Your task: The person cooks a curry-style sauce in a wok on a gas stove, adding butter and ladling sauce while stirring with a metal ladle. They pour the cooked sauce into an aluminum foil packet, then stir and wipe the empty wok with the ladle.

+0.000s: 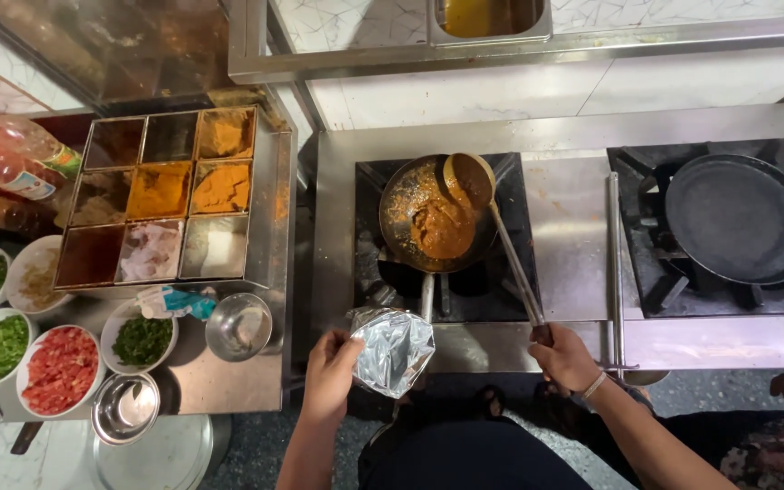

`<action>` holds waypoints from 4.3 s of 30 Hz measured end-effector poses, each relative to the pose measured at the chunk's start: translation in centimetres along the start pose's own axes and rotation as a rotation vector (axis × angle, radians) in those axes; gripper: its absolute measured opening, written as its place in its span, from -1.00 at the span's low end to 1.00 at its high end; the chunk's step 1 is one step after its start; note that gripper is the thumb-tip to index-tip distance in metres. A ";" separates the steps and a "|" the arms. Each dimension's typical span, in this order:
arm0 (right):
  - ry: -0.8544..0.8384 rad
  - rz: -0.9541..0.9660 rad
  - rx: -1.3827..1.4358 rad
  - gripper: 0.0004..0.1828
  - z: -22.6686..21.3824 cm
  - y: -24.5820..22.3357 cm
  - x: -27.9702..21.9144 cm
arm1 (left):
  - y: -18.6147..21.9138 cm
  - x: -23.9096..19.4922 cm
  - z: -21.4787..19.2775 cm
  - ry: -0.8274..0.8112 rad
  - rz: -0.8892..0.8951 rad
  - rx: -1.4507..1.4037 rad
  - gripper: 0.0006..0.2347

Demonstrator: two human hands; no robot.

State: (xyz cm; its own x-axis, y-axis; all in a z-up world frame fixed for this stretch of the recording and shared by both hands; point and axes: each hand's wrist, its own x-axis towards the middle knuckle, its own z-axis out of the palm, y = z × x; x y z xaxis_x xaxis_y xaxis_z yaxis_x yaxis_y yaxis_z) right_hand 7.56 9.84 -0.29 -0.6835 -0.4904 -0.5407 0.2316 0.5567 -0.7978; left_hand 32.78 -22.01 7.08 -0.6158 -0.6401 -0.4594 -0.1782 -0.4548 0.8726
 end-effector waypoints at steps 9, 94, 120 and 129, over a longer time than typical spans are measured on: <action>0.176 -0.195 -0.549 -0.60 -0.5 0.2 -0.9 | -0.7 0.5 -0.8 0.040 -0.023 -0.024 -0.91; -0.095 0.105 0.040 -0.79 5.2 -1.6 -6.5 | -17.5 -0.1 4.3 -0.320 -0.266 0.112 -0.72; -0.572 0.474 1.205 -0.87 7.9 -0.9 -5.0 | -12.2 -1.8 3.6 -0.391 -0.223 0.246 -0.69; -0.259 0.065 0.380 -0.75 6.2 1.0 -0.9 | -13.5 -0.8 2.5 -0.377 -0.257 0.360 -0.65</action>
State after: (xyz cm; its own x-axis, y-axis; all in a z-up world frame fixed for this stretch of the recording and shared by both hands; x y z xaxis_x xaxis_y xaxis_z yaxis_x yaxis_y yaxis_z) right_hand 12.72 6.69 -2.22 -0.4745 -0.6409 -0.6035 0.5385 0.3310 -0.7749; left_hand 33.75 -13.78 -3.86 -0.7372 -0.2420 -0.6308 -0.5673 -0.2853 0.7725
